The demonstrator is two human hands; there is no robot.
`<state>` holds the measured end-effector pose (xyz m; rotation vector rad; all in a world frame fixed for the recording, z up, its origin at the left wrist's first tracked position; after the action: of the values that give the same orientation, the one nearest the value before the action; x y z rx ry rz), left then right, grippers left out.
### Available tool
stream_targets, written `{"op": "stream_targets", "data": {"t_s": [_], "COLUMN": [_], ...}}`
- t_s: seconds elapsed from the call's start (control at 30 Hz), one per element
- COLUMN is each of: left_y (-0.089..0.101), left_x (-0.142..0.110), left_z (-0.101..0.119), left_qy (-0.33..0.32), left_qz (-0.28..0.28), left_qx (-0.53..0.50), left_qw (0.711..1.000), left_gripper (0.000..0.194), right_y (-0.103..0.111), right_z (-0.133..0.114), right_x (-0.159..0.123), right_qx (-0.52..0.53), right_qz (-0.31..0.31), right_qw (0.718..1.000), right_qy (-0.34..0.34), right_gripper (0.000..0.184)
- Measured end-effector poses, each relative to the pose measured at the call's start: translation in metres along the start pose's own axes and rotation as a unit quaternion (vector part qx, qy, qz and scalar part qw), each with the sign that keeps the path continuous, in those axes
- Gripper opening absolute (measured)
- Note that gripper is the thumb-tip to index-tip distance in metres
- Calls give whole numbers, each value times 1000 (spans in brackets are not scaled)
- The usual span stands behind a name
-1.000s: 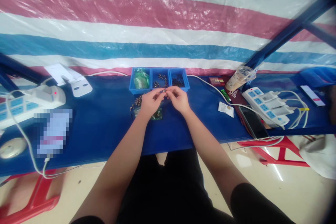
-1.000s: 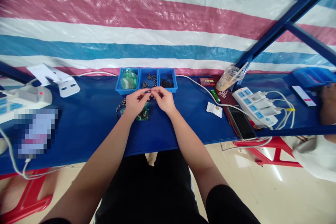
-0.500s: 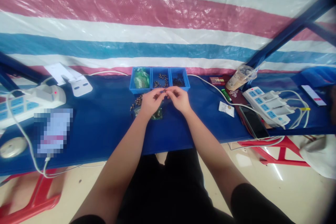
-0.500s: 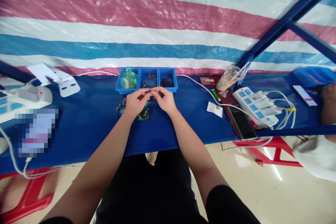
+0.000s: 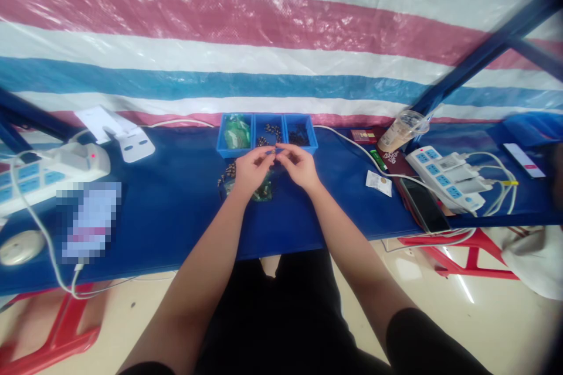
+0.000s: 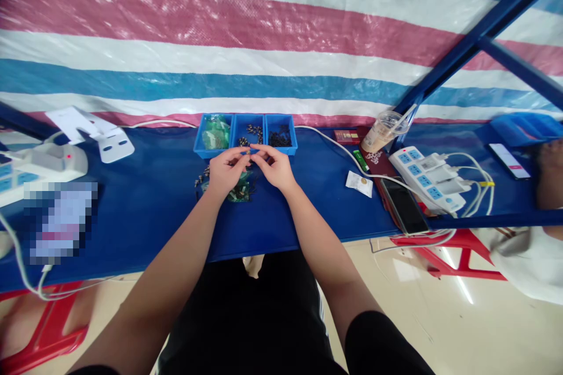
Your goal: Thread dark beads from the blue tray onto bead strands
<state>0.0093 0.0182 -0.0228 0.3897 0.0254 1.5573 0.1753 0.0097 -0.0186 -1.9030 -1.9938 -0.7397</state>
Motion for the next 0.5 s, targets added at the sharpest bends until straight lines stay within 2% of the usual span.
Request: {"op": "stream_targets", "data": {"t_s": [0.2, 0.5], "left_y": [-1, 0], "left_x": [0, 1], "left_z": [3, -5], "left_qy": [22, -21], "left_qz": [3, 2], "left_qx": [-21, 50], "left_qw": [1000, 999], "left_gripper": [28, 28], "right_y": [-2, -2], "right_z": [-3, -3], "right_x": [-1, -1], "right_qx": [-24, -44], "right_qz": [-2, 15], "right_qw": [1000, 999], "right_qy": [-15, -23], "right_gripper": [35, 32]}}
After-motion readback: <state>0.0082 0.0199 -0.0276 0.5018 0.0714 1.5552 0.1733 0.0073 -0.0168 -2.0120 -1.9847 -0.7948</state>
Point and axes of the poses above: each hand's wrist, its own x-axis towards the middle knuckle, its own y-axis out of the back of the hand, z = x × y, the point moved 2 cm from there along x, towards the middle knuckle, and after that the axes turned 11 degrees about y, right-handed, at the moved point
